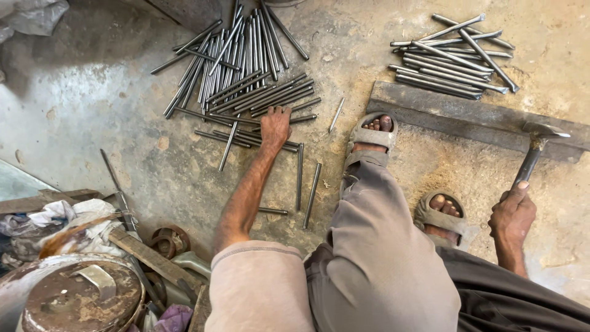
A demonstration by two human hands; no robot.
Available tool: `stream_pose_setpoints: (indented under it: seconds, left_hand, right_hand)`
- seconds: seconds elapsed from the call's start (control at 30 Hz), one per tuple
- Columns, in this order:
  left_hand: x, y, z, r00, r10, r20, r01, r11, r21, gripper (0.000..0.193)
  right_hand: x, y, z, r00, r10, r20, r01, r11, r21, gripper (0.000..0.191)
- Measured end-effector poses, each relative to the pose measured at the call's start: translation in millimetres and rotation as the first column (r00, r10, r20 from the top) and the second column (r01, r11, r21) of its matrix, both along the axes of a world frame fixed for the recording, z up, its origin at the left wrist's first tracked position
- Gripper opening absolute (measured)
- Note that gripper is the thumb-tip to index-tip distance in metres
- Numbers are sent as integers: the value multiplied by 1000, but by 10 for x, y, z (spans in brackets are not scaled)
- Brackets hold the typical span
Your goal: The person repeatedly picks up metal rods, places them on a wooden block, and strikes them with a hammer to shape the ends. Finished rods are set aside in a pile.
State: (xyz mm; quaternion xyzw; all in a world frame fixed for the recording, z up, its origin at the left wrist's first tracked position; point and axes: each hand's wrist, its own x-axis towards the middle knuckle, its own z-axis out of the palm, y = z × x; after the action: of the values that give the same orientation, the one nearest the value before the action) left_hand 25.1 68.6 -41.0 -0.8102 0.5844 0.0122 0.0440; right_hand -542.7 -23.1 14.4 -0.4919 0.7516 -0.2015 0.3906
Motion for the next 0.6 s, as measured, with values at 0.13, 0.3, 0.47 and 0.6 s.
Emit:
stream_pose_setpoints:
  seconds: [0.13,0.3,0.47,0.6]
  left_hand:
    - [-116,-119,550,987,-88,-138,72,990,-117,55]
    - [-805,-557,1116,885,-296,-359,118,890,-441,32]
    - [-1702,-1248,1120,284,-467,-837,-112,851,-513,25]
    - [-2231,-1685,758,-103,-281,-954,-123,956,-268,27]
  right_hand:
    - [-100,-71,-185,1000,-11,-28,12,999,30,65]
    - [-202,-124,-409,998,-42,45,42,999,-6,57]
    - [-212,-142,-488,999,17,-32,-21,994,-105,59]
    - [-232,-175,-478,996,17,-89,-26,995,-101,65]
